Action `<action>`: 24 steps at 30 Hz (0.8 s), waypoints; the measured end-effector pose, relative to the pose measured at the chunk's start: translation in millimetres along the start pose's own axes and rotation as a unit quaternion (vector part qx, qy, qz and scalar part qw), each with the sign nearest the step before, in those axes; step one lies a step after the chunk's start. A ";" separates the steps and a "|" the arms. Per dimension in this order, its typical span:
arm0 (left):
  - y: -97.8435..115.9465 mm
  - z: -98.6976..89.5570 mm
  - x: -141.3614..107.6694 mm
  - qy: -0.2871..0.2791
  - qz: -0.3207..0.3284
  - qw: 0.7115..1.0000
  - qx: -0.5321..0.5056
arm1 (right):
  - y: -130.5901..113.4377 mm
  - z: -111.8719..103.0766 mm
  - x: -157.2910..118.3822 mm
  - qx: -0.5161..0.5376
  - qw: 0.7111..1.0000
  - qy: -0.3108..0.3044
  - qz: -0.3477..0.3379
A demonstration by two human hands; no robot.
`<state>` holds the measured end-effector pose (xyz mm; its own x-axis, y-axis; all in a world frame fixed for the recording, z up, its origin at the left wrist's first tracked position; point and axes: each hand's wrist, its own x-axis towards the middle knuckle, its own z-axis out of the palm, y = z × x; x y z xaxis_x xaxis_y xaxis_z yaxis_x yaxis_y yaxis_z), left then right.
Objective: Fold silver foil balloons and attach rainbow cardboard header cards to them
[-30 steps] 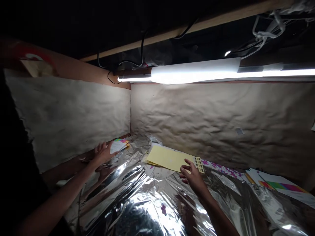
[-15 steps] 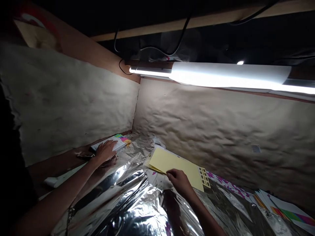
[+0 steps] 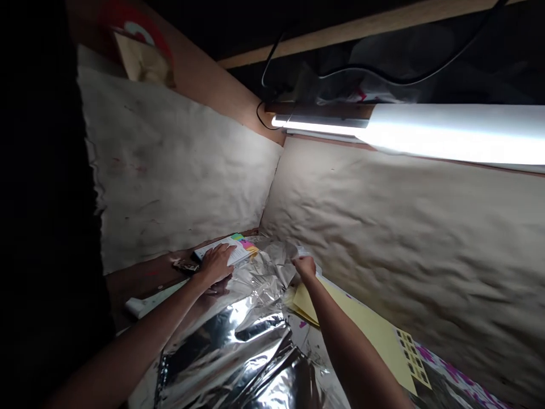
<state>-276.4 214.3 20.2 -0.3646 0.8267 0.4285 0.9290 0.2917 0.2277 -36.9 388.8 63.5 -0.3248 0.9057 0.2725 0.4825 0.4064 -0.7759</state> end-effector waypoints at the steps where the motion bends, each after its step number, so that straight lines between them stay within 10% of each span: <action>1: -0.1 0.5 0.2 -0.001 -0.006 1.000 -0.004 | -4.8 -6.1 0.2 -0.013 1.000 0.023 -0.005; 9: -0.3 0.2 -2.0 -0.024 -0.037 0.997 -0.069 | -53.8 -117.2 -34.3 0.021 0.980 0.119 -0.156; 15: -1.8 -6.7 0.7 -0.016 -0.032 0.976 -0.214 | -71.7 -183.9 -80.1 0.260 0.931 0.147 -0.210; 24: 34.2 -35.3 -2.7 -0.035 0.082 0.898 -0.431 | -57.0 -169.9 -62.2 0.325 0.933 0.138 -0.067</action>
<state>-245.9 205.0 57.6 -0.1952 0.8613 0.4692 0.5649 -0.2923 0.7716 94.0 329.7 187.5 -0.0822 0.8854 0.4575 -0.1726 0.4394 -0.8815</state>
